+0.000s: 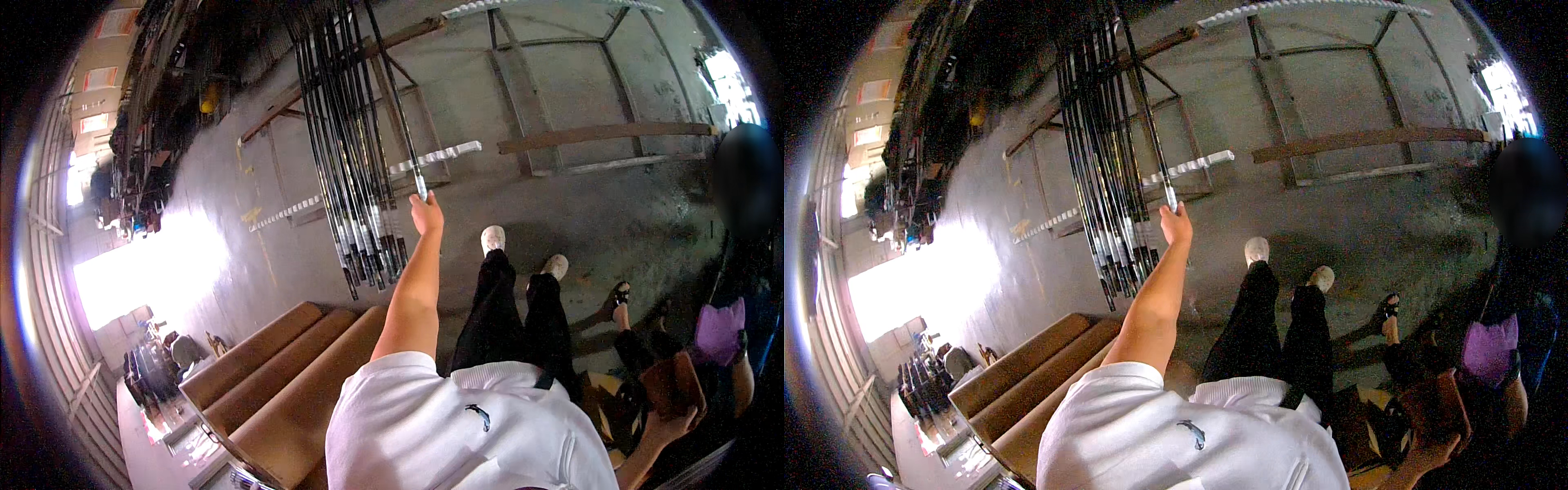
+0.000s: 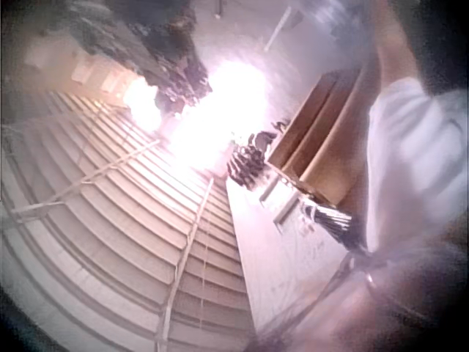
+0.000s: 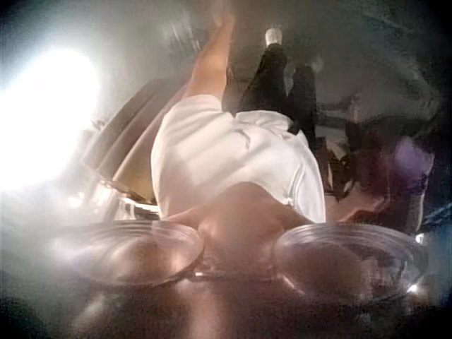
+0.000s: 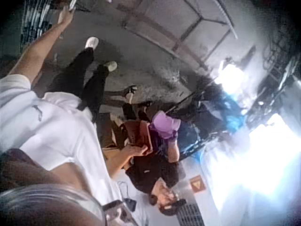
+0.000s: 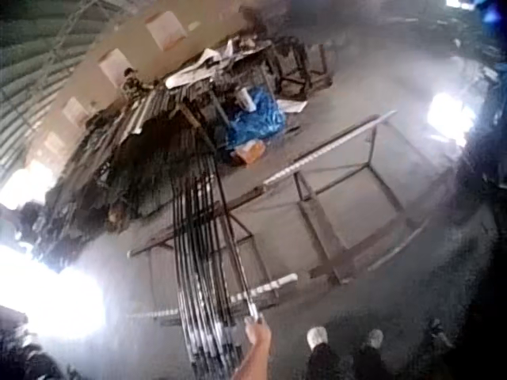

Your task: The person receives long metal shafts one at a time from another person and wipes them down with a cloth before placing them on a rack.

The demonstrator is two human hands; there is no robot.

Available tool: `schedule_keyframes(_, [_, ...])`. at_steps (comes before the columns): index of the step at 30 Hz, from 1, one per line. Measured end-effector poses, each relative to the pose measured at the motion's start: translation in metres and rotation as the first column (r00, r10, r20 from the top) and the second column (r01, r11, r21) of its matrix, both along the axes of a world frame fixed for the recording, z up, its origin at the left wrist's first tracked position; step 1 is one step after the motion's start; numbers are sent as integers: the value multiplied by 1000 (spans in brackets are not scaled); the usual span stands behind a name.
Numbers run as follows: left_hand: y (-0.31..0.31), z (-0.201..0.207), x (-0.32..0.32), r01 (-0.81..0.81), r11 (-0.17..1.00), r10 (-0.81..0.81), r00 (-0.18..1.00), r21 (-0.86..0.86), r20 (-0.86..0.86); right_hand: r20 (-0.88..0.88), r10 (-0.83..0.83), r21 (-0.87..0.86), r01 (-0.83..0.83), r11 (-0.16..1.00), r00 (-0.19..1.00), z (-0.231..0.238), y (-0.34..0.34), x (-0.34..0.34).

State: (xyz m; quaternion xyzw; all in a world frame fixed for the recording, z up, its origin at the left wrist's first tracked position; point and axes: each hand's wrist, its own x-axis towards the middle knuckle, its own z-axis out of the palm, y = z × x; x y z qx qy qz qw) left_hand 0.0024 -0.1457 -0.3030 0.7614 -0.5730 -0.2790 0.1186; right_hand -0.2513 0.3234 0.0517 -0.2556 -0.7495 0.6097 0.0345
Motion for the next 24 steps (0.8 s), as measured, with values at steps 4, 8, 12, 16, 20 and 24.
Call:
schedule_keyframes(4, [-13, -25, 18, 6, 997, -1, 998, -77, 65, 89, 549, 631, -473, 615, 831, -10, 27, -14])
schedule_keyframes(8, [-25, -68, 45, 93, 986, -24, 903, -141, 429, 94, 438, 404, -436, 804, 894, -4, 5, -10])
schedule_keyframes(12, [-24, -49, 62, 519, 831, -373, 250, 201, 893, 64, 65, -416, -33, 909, 996, -22, 44, -54])
schedule_keyframes(16, [23, 17, -30, 526, 830, -440, 823, -187, 360, -72, 53, -326, -74, 942, 996, -24, 105, -70])
schedule_keyframes(20, [138, 43, -127, 729, 684, -659, 624, 10, -419, -165, -72, -492, -19, 870, 984, 6, 95, -75])
schedule_keyframes(24, [275, 98, -232, 853, 423, -176, 407, 304, -896, -237, -183, -519, 35, 854, 954, 13, 105, -97])
